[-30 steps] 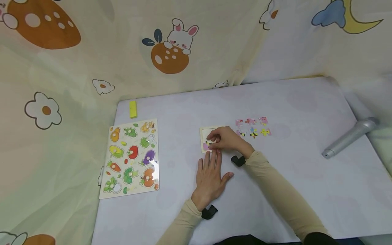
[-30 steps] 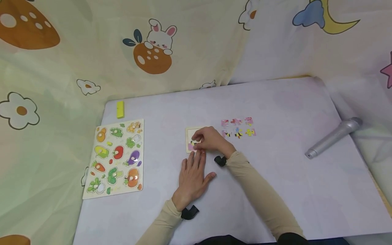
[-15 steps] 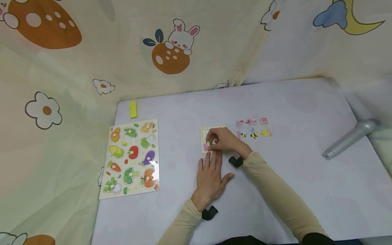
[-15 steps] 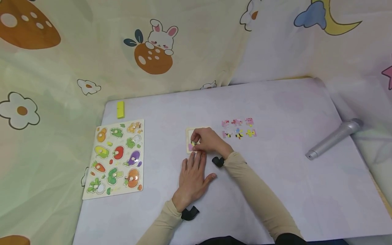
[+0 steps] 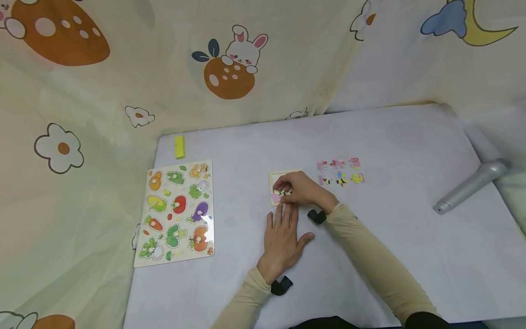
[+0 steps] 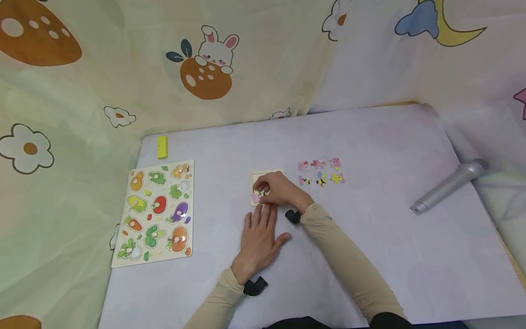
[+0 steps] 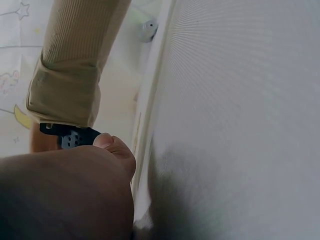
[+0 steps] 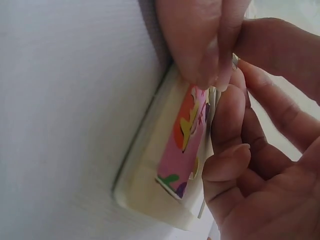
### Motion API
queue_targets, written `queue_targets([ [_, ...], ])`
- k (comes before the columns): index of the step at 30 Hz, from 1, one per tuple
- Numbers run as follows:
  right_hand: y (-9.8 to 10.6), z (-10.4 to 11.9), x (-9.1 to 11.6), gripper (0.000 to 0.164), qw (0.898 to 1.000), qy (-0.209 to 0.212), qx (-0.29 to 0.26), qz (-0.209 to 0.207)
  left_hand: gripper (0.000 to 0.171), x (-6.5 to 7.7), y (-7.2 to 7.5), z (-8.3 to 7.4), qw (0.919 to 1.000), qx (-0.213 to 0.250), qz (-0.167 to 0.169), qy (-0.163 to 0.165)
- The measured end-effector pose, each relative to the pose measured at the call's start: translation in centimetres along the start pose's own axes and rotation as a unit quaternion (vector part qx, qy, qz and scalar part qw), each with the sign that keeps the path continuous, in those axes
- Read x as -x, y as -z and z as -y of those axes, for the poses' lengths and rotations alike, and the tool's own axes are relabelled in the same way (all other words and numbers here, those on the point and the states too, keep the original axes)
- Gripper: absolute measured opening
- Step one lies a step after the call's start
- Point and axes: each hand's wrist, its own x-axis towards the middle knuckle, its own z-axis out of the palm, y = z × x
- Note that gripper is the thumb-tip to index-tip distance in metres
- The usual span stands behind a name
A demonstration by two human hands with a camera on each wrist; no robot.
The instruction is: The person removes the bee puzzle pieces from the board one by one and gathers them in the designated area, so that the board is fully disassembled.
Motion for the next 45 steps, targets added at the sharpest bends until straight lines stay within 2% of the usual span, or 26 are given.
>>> queue_targets([
  [6,0.0,0.0,0.1,0.026,1.0,0.01,0.008,-0.001,0.09,0.0,0.1,0.0,1.0,0.004,-0.006,-0.001],
  [14,-0.3,-0.2,0.1,0.026,0.999,0.034,-0.004,-0.009,0.091,0.1,0.1,0.0,0.9999,0.0,-0.012,-0.002],
  [19,-0.4,0.0,0.3,0.026,0.999,0.036,-0.014,-0.008,0.09,0.2,0.2,0.0,0.9999,-0.006,-0.014,-0.001],
  [29,-0.5,-0.5,0.8,0.018,0.997,0.051,-0.016,-0.057,0.091,0.0,0.3,0.0,1.0,0.005,-0.007,-0.001],
  [36,0.3,-1.5,1.8,0.029,0.994,0.008,-0.034,-0.099,0.094,0.0,0.0,0.0,0.9999,0.0,-0.012,-0.008],
  [41,1.1,-2.5,3.1,0.029,0.991,-0.034,-0.048,-0.124,0.096,-0.2,-0.1,0.0,0.9999,-0.01,-0.01,-0.008],
  [45,1.8,-3.5,4.1,0.03,0.984,-0.053,-0.051,-0.162,0.096,-0.3,-0.2,0.0,0.9999,-0.016,-0.001,-0.004],
])
